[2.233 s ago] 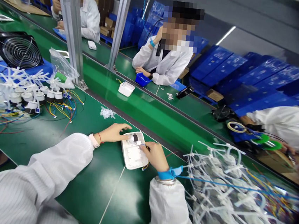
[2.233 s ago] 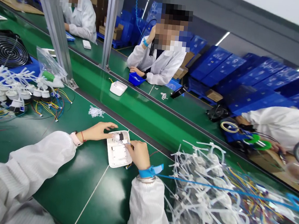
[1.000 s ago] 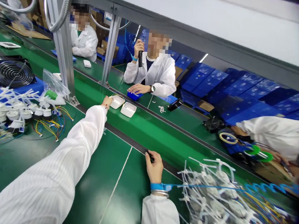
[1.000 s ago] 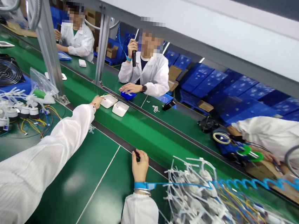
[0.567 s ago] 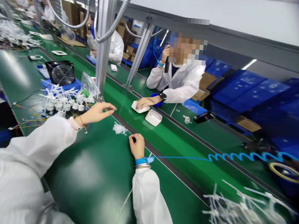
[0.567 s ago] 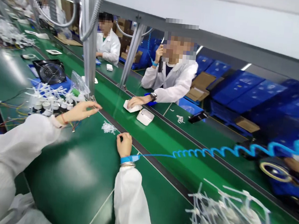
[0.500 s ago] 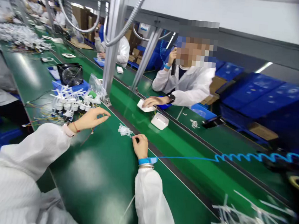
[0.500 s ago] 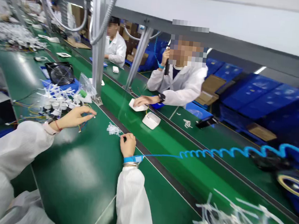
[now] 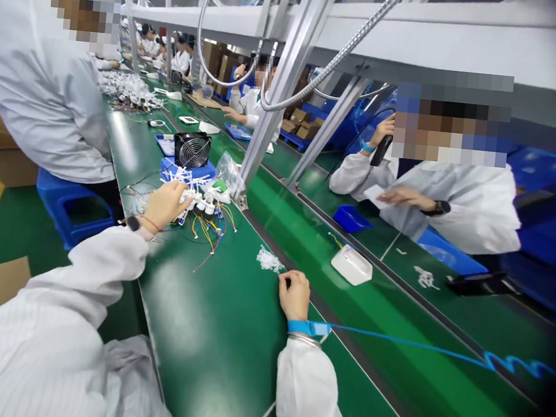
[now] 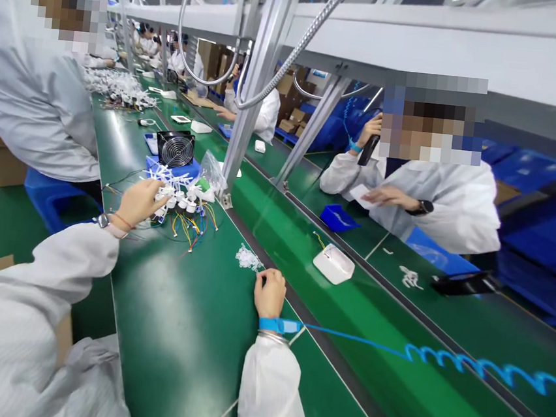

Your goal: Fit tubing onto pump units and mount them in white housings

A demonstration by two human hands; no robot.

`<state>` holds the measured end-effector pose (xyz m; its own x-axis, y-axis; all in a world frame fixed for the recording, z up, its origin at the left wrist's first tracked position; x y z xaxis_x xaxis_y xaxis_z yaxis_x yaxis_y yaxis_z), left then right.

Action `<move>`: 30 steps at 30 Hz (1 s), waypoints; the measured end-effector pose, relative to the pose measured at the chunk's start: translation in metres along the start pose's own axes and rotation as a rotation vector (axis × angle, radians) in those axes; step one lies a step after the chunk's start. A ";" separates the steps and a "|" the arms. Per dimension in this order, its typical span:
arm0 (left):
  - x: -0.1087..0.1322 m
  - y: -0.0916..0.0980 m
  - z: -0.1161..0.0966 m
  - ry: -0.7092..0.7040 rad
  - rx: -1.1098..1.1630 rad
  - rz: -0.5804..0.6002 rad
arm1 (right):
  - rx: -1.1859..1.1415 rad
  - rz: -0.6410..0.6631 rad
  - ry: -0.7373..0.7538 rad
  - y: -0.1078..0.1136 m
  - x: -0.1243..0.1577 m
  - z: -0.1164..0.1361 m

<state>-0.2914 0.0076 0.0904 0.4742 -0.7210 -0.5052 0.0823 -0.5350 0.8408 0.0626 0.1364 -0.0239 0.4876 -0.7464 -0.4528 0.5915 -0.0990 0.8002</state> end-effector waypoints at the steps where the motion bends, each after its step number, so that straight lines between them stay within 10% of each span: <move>1: -0.008 -0.003 -0.005 0.002 -0.068 0.032 | 0.009 0.005 0.004 0.000 0.000 0.001; 22: -0.025 -0.024 0.000 0.111 -0.072 0.216 | -0.024 -0.009 0.040 0.005 0.007 0.001; 30: -0.026 0.039 -0.008 0.031 0.141 0.064 | -0.055 -0.045 0.061 0.004 0.008 -0.002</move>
<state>-0.2936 0.0092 0.1383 0.5019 -0.7427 -0.4434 -0.0715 -0.5465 0.8344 0.0704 0.1317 -0.0252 0.4967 -0.7004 -0.5127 0.6474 -0.0945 0.7563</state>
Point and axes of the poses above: each hand's wrist, its own x-axis away from the middle knuckle, its own y-axis out of the back of the hand, z = x × y, the point moved 4 cm from there along -x, towards the middle knuckle, and after that the axes turned 7 degrees about y, right-handed, at the moved point
